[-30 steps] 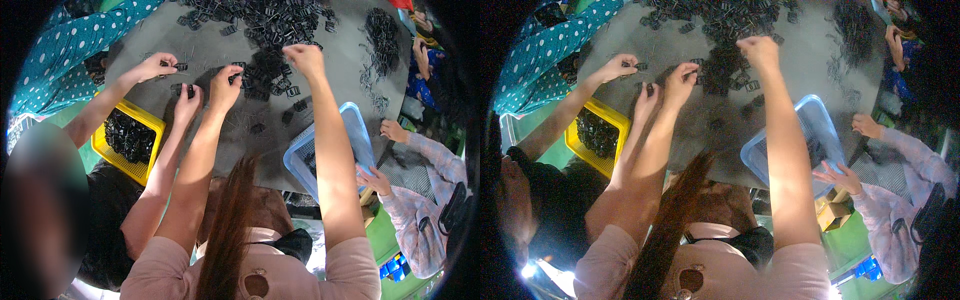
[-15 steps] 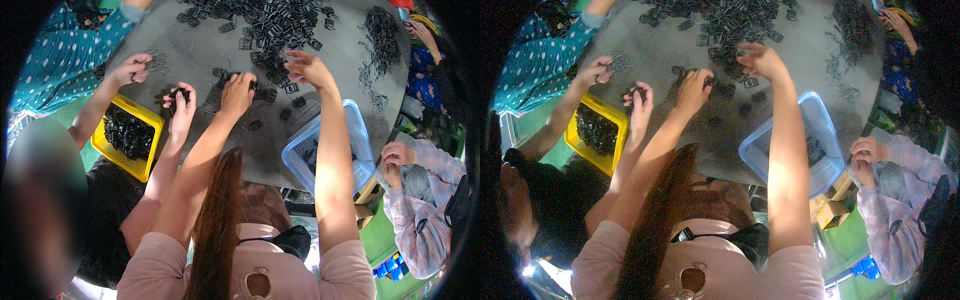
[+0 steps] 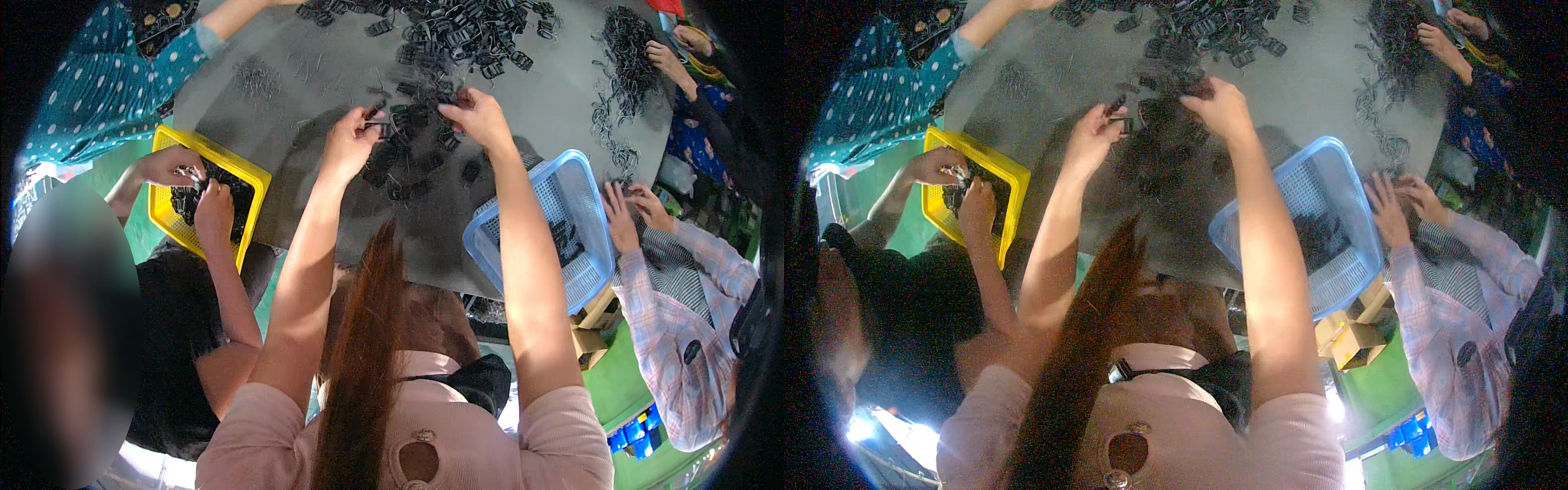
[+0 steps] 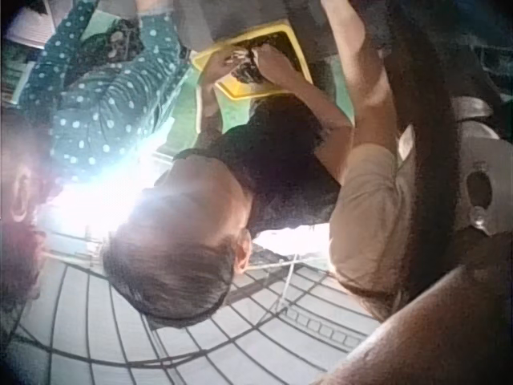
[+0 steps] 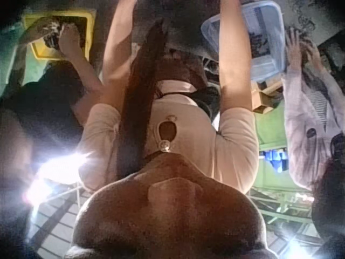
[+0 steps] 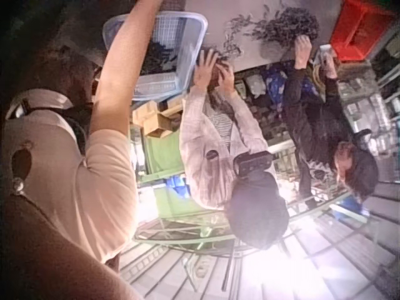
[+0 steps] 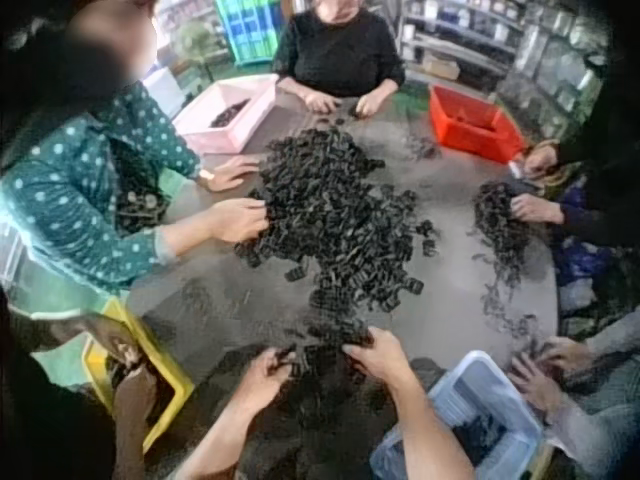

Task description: The person assembles small black plastic components with metal hooks by hand at a shared workstation. They pick up parts from a pile, attach the hooks, and place the finished items into a yellow basket while coworkers perform similar tasks nearby.

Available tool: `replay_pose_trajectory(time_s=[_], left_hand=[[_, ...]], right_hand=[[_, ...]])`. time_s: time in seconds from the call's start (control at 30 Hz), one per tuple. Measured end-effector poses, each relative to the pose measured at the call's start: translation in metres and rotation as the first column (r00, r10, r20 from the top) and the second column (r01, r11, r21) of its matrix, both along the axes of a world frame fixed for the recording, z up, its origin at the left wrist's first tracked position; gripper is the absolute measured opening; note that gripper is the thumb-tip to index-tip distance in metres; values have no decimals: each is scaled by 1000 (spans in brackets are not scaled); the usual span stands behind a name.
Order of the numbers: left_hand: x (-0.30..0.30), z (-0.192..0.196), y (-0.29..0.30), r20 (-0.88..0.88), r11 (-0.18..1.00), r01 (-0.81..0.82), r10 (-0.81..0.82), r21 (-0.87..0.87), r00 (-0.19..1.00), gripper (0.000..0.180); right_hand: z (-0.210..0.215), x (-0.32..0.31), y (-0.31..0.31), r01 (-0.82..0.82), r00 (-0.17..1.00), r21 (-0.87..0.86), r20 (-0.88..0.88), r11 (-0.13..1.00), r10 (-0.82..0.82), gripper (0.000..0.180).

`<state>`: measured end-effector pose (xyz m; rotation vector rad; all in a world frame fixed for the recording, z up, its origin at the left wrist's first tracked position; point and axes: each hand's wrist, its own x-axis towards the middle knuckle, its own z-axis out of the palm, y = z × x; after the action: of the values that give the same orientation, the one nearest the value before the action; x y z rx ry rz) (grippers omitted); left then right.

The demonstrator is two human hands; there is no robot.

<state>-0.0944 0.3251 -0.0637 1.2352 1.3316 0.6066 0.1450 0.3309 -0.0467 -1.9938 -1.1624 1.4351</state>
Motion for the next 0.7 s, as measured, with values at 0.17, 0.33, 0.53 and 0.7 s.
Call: replay_pose_trajectory(time_s=[0.17,0.33,0.53,0.7], left_hand=[[4,19,-3,78,950,-67,95,-306,992,38],[9,16,-7,281,901,91,35,-423,959,34],[35,15,-8,310,821,-26,245,-570,918,23],[66,-2,-9,-279,999,-28,16,-41,960,27]], right_hand=[[-9,29,-10,103,989,107,91,989,-113,40],[14,34,-9,377,872,39,-351,925,-341,37],[23,44,-5,266,922,-45,-279,963,-268,30],[16,53,-8,286,912,-59,-290,956,-291,31]])
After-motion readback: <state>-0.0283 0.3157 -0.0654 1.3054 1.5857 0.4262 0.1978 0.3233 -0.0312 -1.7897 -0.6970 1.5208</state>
